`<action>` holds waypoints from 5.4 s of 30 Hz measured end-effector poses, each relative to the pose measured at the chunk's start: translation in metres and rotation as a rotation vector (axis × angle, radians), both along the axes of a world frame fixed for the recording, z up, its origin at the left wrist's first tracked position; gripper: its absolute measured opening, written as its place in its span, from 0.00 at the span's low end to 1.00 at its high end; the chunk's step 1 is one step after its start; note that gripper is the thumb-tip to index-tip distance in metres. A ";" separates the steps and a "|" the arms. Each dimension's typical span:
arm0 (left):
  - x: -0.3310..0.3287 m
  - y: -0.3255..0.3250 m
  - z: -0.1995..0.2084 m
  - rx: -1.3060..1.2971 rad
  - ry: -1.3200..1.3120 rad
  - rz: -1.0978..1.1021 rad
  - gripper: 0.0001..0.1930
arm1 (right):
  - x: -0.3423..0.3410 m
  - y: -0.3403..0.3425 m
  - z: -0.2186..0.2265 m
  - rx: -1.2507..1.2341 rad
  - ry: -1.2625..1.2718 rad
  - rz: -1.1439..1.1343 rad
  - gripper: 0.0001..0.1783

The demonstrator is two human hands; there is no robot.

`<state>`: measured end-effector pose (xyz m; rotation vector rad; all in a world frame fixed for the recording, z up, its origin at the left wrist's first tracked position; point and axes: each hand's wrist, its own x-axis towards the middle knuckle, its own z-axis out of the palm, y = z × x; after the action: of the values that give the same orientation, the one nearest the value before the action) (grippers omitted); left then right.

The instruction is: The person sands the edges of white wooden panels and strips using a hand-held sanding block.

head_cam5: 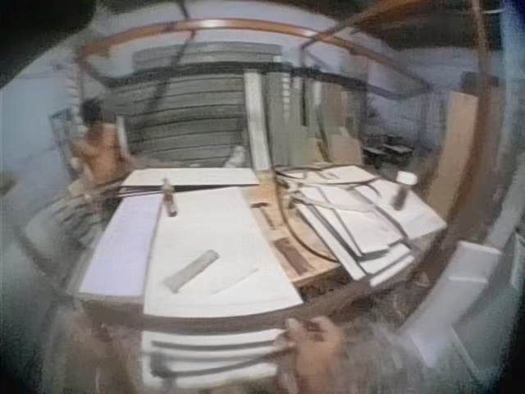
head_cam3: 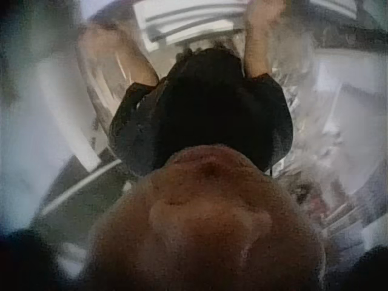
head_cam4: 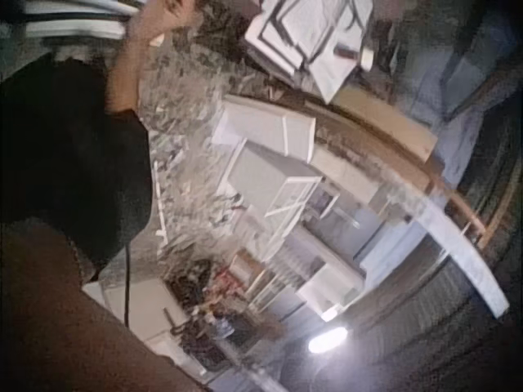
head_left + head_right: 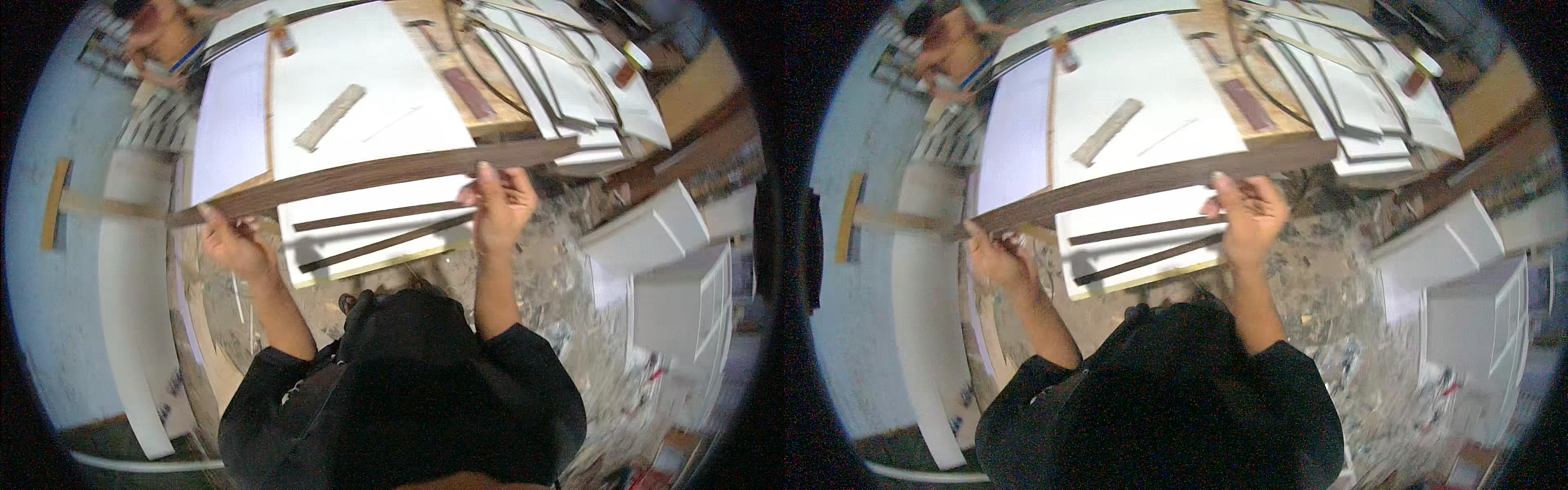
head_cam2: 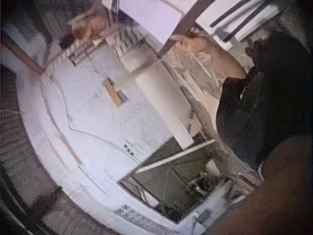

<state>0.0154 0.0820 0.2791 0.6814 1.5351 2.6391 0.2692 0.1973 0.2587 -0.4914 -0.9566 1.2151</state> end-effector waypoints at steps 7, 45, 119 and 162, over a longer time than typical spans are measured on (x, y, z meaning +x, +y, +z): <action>0.004 -0.010 -0.024 -0.119 0.092 -0.156 0.13 | 0.020 0.013 -0.039 -0.284 0.194 0.045 0.12; 0.049 -0.077 -0.258 -0.482 -1.005 0.091 0.12 | 0.036 -0.045 -0.271 -0.875 -0.240 -0.228 0.13; 0.031 -0.079 -0.291 -0.449 -1.095 0.179 0.08 | 0.046 -0.018 -0.314 -1.015 -0.040 -0.278 0.12; 0.031 -0.081 -0.299 -0.284 -1.161 0.238 0.09 | 0.050 -0.020 -0.302 -1.078 -0.048 -0.329 0.18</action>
<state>0.0467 0.0006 -0.0195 -0.9382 1.4904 2.0764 0.3188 0.1777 -0.0433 -1.4626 -0.1547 1.3405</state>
